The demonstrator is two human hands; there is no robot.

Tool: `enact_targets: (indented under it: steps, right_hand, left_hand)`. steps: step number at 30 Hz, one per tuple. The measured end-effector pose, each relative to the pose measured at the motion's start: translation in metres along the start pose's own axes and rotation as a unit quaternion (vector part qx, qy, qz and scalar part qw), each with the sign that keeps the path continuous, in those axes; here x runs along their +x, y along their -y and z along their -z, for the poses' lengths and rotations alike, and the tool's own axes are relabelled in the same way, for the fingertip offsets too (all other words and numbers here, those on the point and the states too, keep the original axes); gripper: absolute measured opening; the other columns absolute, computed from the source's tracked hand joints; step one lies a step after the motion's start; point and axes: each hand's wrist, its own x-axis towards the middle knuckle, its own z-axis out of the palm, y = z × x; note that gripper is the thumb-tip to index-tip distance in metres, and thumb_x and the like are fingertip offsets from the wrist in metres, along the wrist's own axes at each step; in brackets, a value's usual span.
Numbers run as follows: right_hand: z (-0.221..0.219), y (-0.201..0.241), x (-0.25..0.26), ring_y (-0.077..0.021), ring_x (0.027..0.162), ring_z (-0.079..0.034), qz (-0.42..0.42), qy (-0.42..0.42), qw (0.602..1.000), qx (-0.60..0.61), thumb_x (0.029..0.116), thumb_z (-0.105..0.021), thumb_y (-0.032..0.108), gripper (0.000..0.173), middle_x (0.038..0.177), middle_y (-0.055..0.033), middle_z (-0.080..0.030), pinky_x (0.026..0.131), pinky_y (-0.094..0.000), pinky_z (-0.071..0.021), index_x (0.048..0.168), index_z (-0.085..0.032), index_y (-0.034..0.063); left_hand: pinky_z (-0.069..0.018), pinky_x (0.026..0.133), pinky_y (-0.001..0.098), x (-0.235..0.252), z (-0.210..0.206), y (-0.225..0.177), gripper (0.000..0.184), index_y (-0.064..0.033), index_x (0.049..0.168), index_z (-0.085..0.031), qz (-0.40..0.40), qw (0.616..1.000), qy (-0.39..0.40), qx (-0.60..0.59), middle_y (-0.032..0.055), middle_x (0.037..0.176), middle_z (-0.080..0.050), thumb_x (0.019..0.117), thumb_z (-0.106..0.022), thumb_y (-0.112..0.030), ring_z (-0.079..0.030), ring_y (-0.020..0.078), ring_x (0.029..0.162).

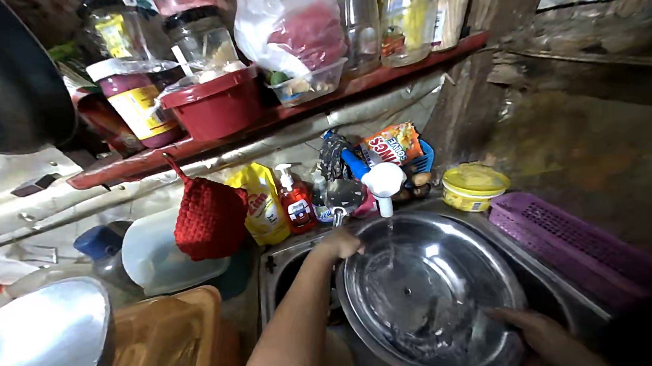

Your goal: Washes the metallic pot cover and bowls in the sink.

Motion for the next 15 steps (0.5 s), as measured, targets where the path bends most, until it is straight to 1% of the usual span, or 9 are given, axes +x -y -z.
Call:
enact_targets:
  steps: [2,4,6,8,10,11,13,14,15]
  right_hand:
    - [-0.002,-0.002,0.002,-0.0180,0.077,-0.069,-0.007,-0.013,0.999,-0.030,0.0959,-0.059,0.005,0.026,0.092,-0.0112,-0.067,0.067,-0.0373,-0.0601,0.121,-0.056,-0.0015]
    - [-0.012,-0.003,-0.001,-0.0180,0.075,-0.069,-0.007,-0.043,0.999,-0.025,0.0952,-0.060,0.006,0.026,0.091,-0.0116,-0.067,0.065,-0.0376,-0.0598,0.120,-0.056,-0.0012]
    - [-0.023,-0.006,-0.008,-0.0180,0.077,-0.067,-0.001,-0.070,0.997,0.016,0.0949,-0.059,0.004,0.035,0.096,-0.0127,-0.063,0.065,-0.0375,-0.0591,0.128,-0.051,-0.0015]
    - [-0.034,-0.012,-0.011,-0.0150,0.078,-0.065,0.029,-0.104,0.991,0.083,0.0951,-0.057,0.003,0.033,0.098,-0.0109,-0.061,0.066,-0.0342,-0.0588,0.127,-0.050,-0.0009]
    - [-0.044,-0.019,-0.007,-0.0125,0.084,-0.065,0.082,-0.127,0.979,0.135,0.0950,-0.056,0.002,0.034,0.103,-0.0093,-0.061,0.071,-0.0322,-0.0595,0.128,-0.050,-0.0006]
    - [-0.049,-0.023,-0.002,-0.0124,0.090,-0.066,0.112,-0.129,0.973,0.154,0.0959,-0.056,0.001,0.038,0.108,-0.0102,-0.061,0.075,-0.0321,-0.0603,0.133,-0.049,-0.0012]
    - [-0.057,-0.028,0.007,-0.0151,0.099,-0.067,0.162,-0.115,0.962,0.189,0.0961,-0.056,-0.003,0.045,0.118,-0.0135,-0.061,0.082,-0.0346,-0.0619,0.139,-0.044,-0.0024]
    - [-0.058,-0.029,0.011,-0.0156,0.100,-0.068,0.176,-0.108,0.958,0.199,0.0964,-0.055,-0.004,0.043,0.117,-0.0136,-0.062,0.083,-0.0348,-0.0617,0.138,-0.045,-0.0029]
    - [-0.059,-0.028,0.016,-0.0156,0.098,-0.069,0.182,-0.103,0.956,0.206,0.0962,-0.055,-0.004,0.039,0.114,-0.0130,-0.064,0.081,-0.0344,-0.0623,0.134,-0.047,-0.0031]
  left_hand:
    - [-0.0477,0.099,0.0622,0.006,0.001,0.003,0.046,0.0020,0.132,-0.060,-0.026,0.999,-0.033,-0.004,0.0261,0.124,-0.064,0.0925,-0.072,-0.019,-0.062,0.0405,0.117]
    - [-0.0507,0.095,0.0642,0.002,-0.004,0.002,0.042,-0.0046,0.131,-0.065,-0.064,0.991,-0.120,-0.020,0.0246,0.120,-0.068,0.0925,-0.072,-0.020,-0.065,0.0413,0.112]
    - [-0.0514,0.095,0.0638,-0.002,-0.012,0.001,0.041,-0.0091,0.134,-0.065,-0.070,0.979,-0.180,-0.056,0.0225,0.122,-0.068,0.0954,-0.070,-0.023,-0.066,0.0403,0.113]
    - [-0.0543,0.090,0.0602,-0.004,-0.032,0.008,0.038,-0.0091,0.130,-0.066,-0.067,0.967,-0.198,-0.147,0.0207,0.116,-0.070,0.0956,-0.070,-0.023,-0.068,0.0365,0.105]
    - [-0.0588,0.082,0.0465,-0.002,-0.068,0.017,0.034,-0.0055,0.123,-0.067,-0.051,0.936,-0.167,-0.306,0.0154,0.105,-0.072,0.0936,-0.073,-0.020,-0.071,0.0252,0.091]
    - [-0.0602,0.080,0.0419,-0.002,-0.087,0.018,0.037,-0.0018,0.126,-0.063,-0.031,0.911,-0.130,-0.390,0.0156,0.105,-0.071,0.0931,-0.073,-0.016,-0.071,0.0231,0.090]
    - [-0.0619,0.074,0.0415,0.000,-0.122,0.016,0.042,0.0015,0.133,-0.052,0.022,0.847,-0.050,-0.528,0.0188,0.106,-0.069,0.0966,-0.068,-0.014,-0.072,0.0260,0.089]
    - [-0.0609,0.073,0.0426,0.002,-0.132,0.013,0.040,0.0013,0.133,-0.051,0.039,0.818,-0.033,-0.573,0.0194,0.105,-0.068,0.0983,-0.065,-0.013,-0.070,0.0271,0.087]
    - [-0.0608,0.071,0.0422,0.005,-0.133,0.011,0.036,0.0019,0.130,-0.052,0.046,0.805,-0.033,-0.591,0.0191,0.102,-0.067,0.0985,-0.064,-0.012,-0.070,0.0268,0.084]
